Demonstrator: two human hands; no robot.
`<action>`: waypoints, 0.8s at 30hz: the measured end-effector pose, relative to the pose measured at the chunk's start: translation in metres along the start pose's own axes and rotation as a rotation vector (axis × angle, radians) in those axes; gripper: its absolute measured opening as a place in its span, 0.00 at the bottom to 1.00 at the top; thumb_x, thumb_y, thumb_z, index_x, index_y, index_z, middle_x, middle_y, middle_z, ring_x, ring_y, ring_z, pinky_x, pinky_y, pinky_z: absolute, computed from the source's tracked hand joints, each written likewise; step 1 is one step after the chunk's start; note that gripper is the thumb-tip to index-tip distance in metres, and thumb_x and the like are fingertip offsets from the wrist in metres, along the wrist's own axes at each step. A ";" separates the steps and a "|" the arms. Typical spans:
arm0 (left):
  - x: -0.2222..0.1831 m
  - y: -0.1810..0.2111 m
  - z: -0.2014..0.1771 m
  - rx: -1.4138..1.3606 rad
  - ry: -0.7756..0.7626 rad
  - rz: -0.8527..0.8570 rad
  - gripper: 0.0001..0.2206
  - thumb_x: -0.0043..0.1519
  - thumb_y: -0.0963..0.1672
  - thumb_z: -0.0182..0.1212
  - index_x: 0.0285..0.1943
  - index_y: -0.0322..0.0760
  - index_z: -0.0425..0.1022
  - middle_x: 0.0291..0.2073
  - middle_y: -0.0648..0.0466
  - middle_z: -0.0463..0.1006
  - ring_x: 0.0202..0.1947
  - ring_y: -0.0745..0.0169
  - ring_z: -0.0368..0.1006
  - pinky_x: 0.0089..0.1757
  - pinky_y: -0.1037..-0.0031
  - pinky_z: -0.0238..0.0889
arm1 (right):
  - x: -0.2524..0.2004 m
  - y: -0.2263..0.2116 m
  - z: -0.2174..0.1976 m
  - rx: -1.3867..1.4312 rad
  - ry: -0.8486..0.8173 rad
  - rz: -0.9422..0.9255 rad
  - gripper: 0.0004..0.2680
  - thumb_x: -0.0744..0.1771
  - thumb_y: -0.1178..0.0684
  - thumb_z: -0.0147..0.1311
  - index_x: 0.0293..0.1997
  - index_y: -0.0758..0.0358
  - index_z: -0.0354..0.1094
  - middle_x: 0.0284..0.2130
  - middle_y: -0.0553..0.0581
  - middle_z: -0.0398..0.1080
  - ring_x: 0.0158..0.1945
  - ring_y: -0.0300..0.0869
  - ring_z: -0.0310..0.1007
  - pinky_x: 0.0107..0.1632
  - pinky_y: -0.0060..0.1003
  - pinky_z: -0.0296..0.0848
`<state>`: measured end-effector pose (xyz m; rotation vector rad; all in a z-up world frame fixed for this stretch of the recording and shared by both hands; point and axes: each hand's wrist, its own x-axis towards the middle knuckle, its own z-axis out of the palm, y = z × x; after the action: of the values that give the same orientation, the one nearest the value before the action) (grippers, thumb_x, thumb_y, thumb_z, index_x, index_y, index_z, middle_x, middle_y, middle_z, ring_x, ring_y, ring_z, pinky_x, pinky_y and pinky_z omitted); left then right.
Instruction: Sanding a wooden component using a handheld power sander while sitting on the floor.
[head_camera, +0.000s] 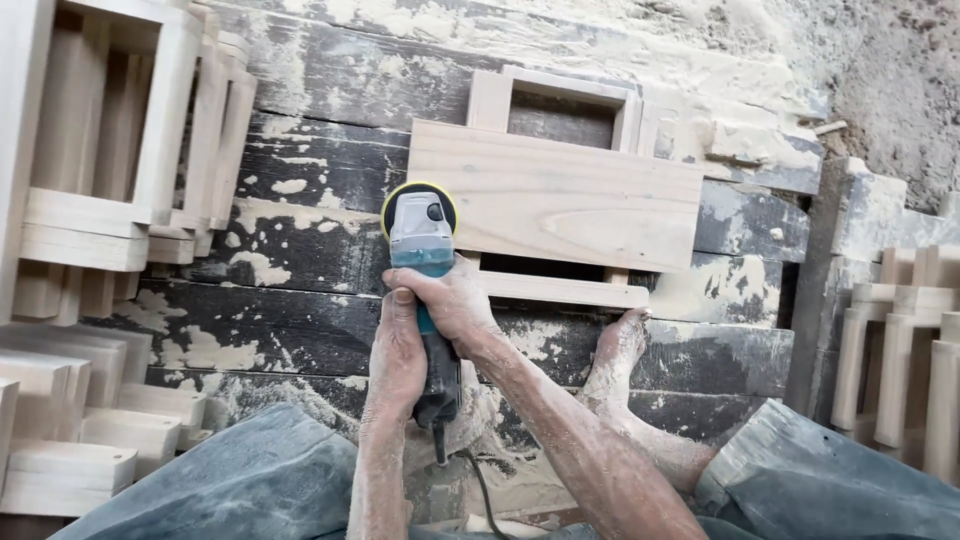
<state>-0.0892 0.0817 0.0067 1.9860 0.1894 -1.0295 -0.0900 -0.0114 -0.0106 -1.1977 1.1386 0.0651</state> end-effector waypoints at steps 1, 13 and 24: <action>-0.010 0.005 0.010 0.000 -0.004 -0.007 0.32 0.65 0.64 0.26 0.67 0.53 0.64 0.53 0.34 0.77 0.59 0.26 0.68 0.62 0.41 0.56 | -0.002 0.000 -0.011 -0.002 0.003 0.008 0.17 0.54 0.47 0.71 0.38 0.65 0.75 0.28 0.56 0.73 0.39 0.43 0.74 0.45 0.38 0.74; -0.002 -0.004 0.015 -0.004 0.017 0.007 0.30 0.65 0.64 0.28 0.64 0.56 0.65 0.53 0.44 0.75 0.59 0.35 0.70 0.58 0.45 0.61 | 0.000 0.000 -0.015 -0.060 -0.014 0.028 0.17 0.53 0.46 0.71 0.37 0.62 0.75 0.29 0.55 0.73 0.39 0.43 0.74 0.46 0.39 0.74; -0.046 0.033 0.130 0.012 -0.353 0.019 0.27 0.66 0.62 0.32 0.67 0.54 0.59 0.52 0.33 0.75 0.57 0.24 0.70 0.60 0.41 0.60 | 0.004 0.037 -0.155 0.028 0.221 0.006 0.12 0.55 0.52 0.73 0.35 0.60 0.77 0.24 0.53 0.72 0.28 0.39 0.72 0.37 0.35 0.74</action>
<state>-0.1796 -0.0254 0.0240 1.7774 -0.0277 -1.3495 -0.2112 -0.1140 -0.0272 -1.1974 1.3313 -0.0807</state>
